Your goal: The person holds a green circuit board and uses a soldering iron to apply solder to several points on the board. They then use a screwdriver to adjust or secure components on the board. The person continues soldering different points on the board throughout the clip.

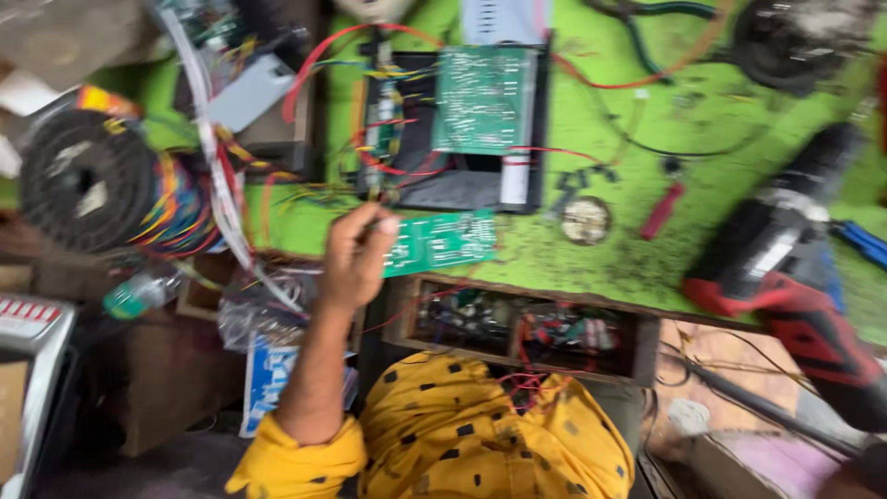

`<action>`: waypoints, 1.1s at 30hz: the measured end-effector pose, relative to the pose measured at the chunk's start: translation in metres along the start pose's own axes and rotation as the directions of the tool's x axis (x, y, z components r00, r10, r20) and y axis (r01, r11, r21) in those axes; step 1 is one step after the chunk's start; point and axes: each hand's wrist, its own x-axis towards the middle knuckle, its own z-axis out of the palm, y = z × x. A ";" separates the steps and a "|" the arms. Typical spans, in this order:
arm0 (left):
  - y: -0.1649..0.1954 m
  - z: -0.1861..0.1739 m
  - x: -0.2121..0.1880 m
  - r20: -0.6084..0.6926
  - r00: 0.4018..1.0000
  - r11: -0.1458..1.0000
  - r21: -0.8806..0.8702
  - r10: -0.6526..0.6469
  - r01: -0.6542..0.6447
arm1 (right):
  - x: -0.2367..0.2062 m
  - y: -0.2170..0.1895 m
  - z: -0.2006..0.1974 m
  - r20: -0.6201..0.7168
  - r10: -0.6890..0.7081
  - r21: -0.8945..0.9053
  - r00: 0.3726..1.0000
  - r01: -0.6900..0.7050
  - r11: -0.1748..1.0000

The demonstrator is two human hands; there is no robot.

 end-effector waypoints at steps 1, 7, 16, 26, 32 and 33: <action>0.004 -0.001 0.000 0.001 1.000 0.999 -0.038 -0.006 0.006 | -0.010 0.004 0.017 0.058 0.084 0.089 0.995 -0.089 0.992; 0.014 -0.010 0.000 -0.003 0.997 0.994 -0.078 0.080 -0.080 | -0.050 0.033 0.108 0.291 0.393 0.254 0.872 -0.467 0.847; 0.020 -0.025 0.006 0.050 0.989 0.990 -0.029 0.141 -0.140 | -0.060 0.049 0.159 0.335 0.402 0.206 0.852 -0.482 0.851; 0.017 -0.027 0.010 0.071 0.985 0.987 -0.038 0.158 -0.155 | -0.058 0.052 0.166 0.276 0.389 0.236 0.879 -0.454 0.859; 0.016 -0.027 0.010 0.069 0.984 0.986 -0.027 0.167 -0.165 | -0.059 0.057 0.165 0.325 0.403 0.232 0.856 -0.485 0.843; 0.016 -0.027 0.010 0.070 0.985 0.987 -0.020 0.158 -0.157 | -0.059 0.058 0.165 0.325 0.405 0.234 0.855 -0.488 0.841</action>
